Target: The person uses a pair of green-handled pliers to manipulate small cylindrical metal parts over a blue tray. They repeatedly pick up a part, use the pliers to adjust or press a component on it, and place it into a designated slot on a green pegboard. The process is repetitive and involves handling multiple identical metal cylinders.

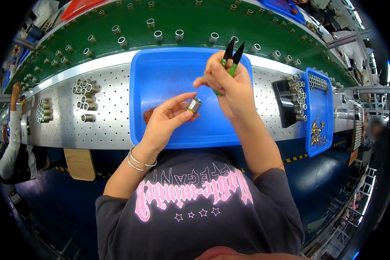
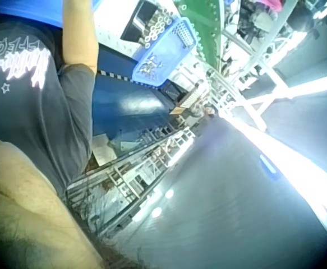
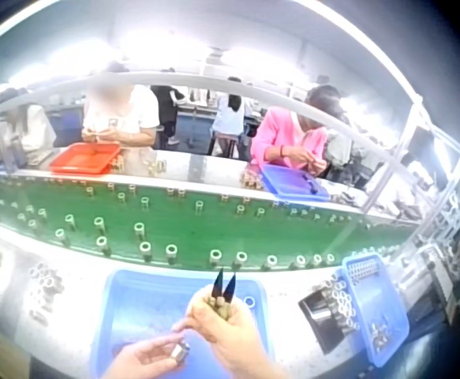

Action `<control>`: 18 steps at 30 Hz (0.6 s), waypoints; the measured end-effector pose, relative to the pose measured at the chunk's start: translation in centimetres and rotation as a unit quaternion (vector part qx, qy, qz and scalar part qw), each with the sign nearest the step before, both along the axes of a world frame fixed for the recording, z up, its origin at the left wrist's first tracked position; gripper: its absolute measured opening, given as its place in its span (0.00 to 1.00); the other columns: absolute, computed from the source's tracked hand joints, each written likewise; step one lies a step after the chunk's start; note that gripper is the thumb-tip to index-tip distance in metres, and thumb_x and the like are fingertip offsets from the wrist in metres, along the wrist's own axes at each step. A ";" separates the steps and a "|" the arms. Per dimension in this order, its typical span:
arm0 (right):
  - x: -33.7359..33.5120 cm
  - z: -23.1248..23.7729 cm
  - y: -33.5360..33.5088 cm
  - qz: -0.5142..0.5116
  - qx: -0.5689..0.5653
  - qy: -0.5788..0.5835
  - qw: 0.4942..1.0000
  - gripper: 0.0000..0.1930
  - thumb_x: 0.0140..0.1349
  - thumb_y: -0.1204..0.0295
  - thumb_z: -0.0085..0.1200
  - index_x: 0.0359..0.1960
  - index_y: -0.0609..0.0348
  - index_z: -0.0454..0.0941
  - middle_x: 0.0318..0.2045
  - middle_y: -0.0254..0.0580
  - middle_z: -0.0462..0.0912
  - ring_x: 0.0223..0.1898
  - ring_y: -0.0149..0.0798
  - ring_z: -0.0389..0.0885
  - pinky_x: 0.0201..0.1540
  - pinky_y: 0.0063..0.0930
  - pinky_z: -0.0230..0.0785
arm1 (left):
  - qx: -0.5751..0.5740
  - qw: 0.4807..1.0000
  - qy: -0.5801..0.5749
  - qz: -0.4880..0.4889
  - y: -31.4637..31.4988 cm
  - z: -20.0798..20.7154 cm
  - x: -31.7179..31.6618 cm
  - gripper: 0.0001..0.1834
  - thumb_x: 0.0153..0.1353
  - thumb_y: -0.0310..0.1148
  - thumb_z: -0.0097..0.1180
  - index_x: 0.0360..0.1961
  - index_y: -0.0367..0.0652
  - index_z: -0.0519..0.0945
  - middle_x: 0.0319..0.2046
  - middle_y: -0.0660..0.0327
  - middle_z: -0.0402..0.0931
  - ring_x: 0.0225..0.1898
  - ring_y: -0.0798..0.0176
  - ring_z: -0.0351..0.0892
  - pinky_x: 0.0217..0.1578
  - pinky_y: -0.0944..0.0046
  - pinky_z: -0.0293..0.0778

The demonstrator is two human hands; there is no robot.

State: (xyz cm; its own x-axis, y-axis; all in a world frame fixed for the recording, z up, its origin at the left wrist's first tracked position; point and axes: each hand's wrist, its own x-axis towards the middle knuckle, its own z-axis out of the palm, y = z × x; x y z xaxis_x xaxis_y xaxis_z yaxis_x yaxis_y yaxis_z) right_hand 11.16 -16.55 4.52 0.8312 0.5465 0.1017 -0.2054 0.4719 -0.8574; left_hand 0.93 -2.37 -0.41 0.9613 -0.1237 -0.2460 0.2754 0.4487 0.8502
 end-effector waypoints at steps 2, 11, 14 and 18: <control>0.9 -0.6 0.3 -0.042 0.005 0.005 0.999 0.08 0.62 0.68 0.51 0.31 0.61 0.71 0.20 0.29 0.67 0.18 0.21 0.63 0.37 0.31 0.73 | -0.007 1.000 -0.003 0.006 -0.2 0.5 -0.1 0.28 0.56 0.26 0.56 0.58 0.39 0.65 0.42 0.55 0.75 0.42 0.63 0.77 0.46 0.67 0.72; 1.6 0.4 -1.9 -0.113 0.023 -0.056 0.992 0.09 0.64 0.68 0.48 0.28 0.59 0.71 0.15 0.25 0.62 0.15 0.18 0.56 0.37 0.32 0.75 | -0.046 0.997 0.035 0.050 0.4 -0.1 0.0 0.26 0.57 0.27 0.54 0.58 0.40 0.65 0.45 0.52 0.74 0.43 0.62 0.77 0.46 0.69 0.73; 0.3 2.0 -1.6 -0.090 0.027 -0.105 0.990 0.09 0.63 0.69 0.49 0.29 0.62 0.71 0.18 0.28 0.65 0.16 0.19 0.57 0.36 0.34 0.76 | -0.084 0.993 0.045 0.064 0.5 -0.1 0.2 0.25 0.58 0.26 0.53 0.58 0.39 0.65 0.46 0.51 0.73 0.43 0.62 0.77 0.46 0.70 0.73; -0.7 3.3 -1.4 -0.074 0.002 -0.162 0.984 0.09 0.65 0.70 0.45 0.28 0.61 0.68 0.15 0.28 0.61 0.15 0.19 0.56 0.34 0.34 0.75 | -0.115 0.991 0.041 0.057 0.4 0.1 0.3 0.24 0.58 0.28 0.54 0.57 0.40 0.67 0.46 0.51 0.74 0.45 0.60 0.76 0.49 0.67 0.71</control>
State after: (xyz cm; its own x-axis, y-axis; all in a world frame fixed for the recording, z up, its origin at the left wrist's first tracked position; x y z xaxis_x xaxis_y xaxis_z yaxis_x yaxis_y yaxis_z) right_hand 10.48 -17.96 7.79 0.8250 0.4215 0.3765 0.1498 0.4792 -0.8648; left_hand 1.25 -1.95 -0.32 0.9505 -0.0777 -0.3007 0.2750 0.6606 0.6985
